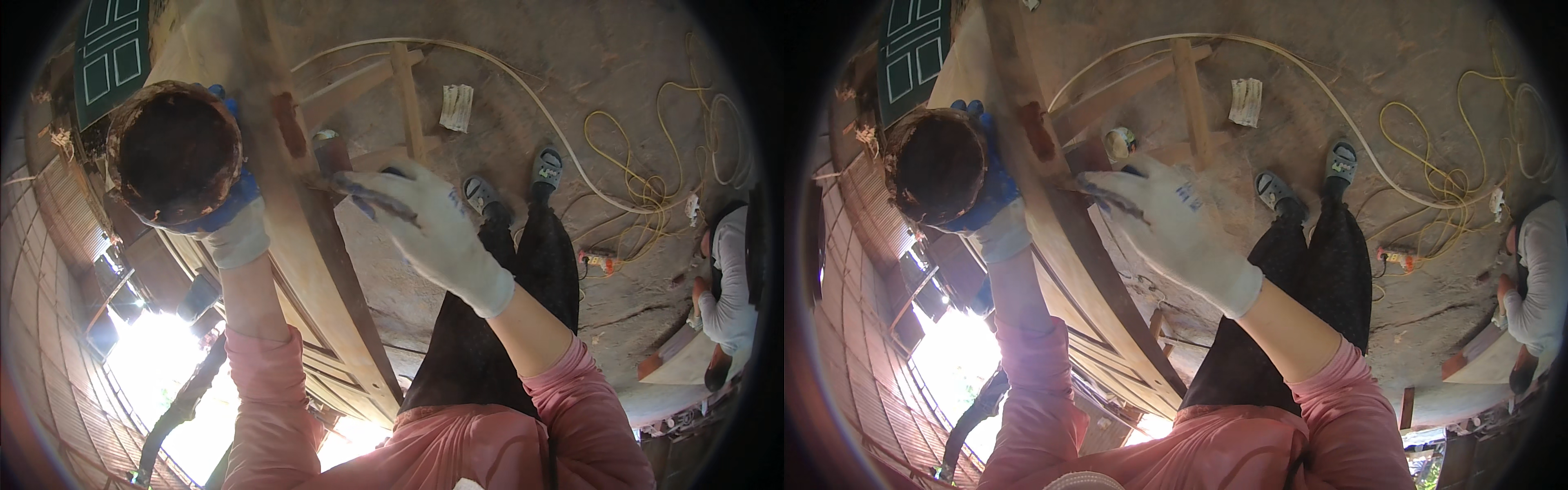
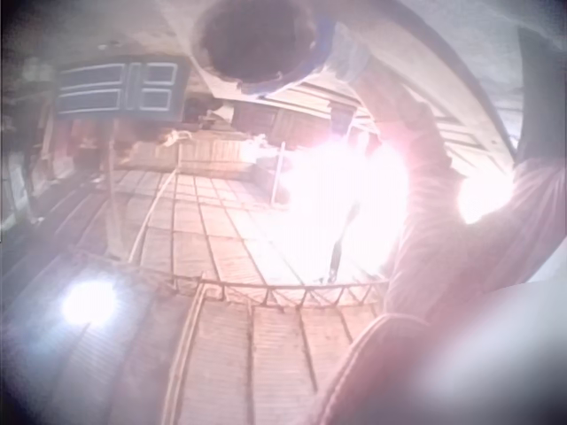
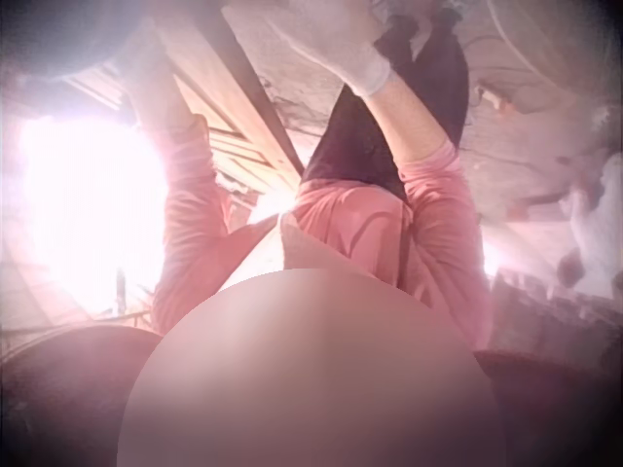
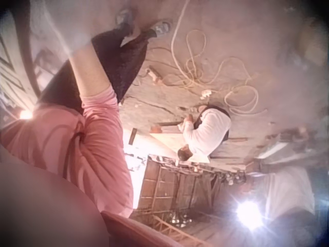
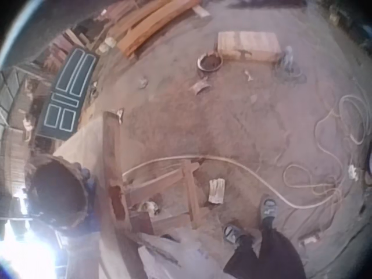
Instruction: The person kneels and uses a power sander on a wooden door, then stands to apply a dark stain to the door's edges and panels using a brush and a container. The person repeatedly dips the brush and applies the stain to different sections of the door.
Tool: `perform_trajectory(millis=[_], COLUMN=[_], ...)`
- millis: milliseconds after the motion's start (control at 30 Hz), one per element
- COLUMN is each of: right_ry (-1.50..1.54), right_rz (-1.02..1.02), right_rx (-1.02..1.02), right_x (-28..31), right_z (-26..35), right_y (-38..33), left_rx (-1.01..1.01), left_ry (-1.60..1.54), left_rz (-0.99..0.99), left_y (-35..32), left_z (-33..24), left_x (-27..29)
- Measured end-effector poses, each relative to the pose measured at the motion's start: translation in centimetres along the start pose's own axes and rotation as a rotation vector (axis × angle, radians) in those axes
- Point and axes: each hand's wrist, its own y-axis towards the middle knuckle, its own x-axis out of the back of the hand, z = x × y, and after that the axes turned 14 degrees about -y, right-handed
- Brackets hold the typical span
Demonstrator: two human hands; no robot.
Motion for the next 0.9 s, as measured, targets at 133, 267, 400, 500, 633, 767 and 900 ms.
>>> perform_trajectory(millis=[133, 267, 400, 500, 633, 767, 900], right_ry=[0.094, 0.058, 0.040, 0.079, 0.112, -0.013, 0.290], right_rz=[-0.152, -0.148, 0.023, -0.115, -0.174, -0.085, -0.135], right_rx=[-0.016, 0.007, -0.045, -0.040, -0.057, -0.034, -0.234], right_x=[-0.5, -2.6, -1.6, -0.8, -1.9, -2.1, 1.2], right_z=[0.1, 1.3, 1.4, 1.0, 1.4, 1.8, 2.5], right_y=[1.0, 1.1, 0.0, 0.5, 1.1, 0.0, -0.2], left_rx=[0.002, 0.013, 0.018, 0.021, 0.025, 0.015, 0.012], left_ry=[-0.017, -0.025, -0.035, -0.043, -0.051, -0.054, -0.066], left_rz=[-0.009, 0.006, 0.022, 0.026, 0.013, -0.012, -0.043], left_y=[-0.2, -0.5, -0.9, -1.1, -1.1, -0.7, 0.0], left_z=[0.1, 0.2, 0.2, 0.2, 0.2, 0.2, -0.3], left_x=[-0.1, 0.3, 0.7, 0.7, 0.7, 0.6, 0.3])
